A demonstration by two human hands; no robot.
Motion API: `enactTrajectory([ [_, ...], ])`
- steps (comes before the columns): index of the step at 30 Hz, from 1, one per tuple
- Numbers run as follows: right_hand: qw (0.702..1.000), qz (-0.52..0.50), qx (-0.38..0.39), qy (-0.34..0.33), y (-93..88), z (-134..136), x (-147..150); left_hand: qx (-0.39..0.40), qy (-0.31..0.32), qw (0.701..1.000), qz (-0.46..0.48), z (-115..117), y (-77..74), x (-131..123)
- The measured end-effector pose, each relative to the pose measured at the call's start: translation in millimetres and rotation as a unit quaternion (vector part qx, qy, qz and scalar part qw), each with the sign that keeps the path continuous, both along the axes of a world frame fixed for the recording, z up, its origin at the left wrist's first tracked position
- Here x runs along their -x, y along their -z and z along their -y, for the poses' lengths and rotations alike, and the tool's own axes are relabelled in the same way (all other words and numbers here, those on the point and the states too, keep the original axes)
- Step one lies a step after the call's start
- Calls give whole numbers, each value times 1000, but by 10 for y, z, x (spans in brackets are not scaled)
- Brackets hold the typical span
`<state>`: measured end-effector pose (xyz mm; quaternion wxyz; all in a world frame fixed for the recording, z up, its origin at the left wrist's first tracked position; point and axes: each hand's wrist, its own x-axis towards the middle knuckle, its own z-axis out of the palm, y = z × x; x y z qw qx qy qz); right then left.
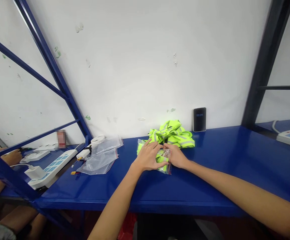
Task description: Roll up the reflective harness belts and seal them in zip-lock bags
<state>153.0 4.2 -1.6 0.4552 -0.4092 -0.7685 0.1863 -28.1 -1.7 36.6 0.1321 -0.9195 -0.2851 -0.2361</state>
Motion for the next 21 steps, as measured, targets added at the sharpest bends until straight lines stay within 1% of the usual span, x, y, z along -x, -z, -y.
enactTrajectory([
  [3,999,-16,26,17,13,-11,-5,15,-25,1000,-7,-5,1,-59],
  [5,998,-28,61,8,3,-30,-40,26,-53,998,8,-37,35,-56],
  [7,988,-62,135,-45,-17,-44,-80,30,-89,995,38,-86,82,-24],
  [9,960,-122,224,-113,-33,-46,-105,36,-127,989,63,-137,117,18],
  [11,936,-166,267,-156,-32,-42,-101,42,-160,983,75,-176,111,47],
  [13,940,-167,254,-155,-9,-42,-72,47,-179,981,64,-200,44,49],
  [16,955,-140,236,-111,33,-49,-22,75,-181,981,12,-214,-158,14],
  [17,957,-132,237,-104,40,-48,-10,98,-173,980,-9,-218,-234,3],
  [19,954,-126,249,-113,38,-35,7,162,-158,973,-43,-230,-365,-2],
  [21,947,-132,261,-133,23,-9,20,230,-154,959,-55,-251,-438,17],
])
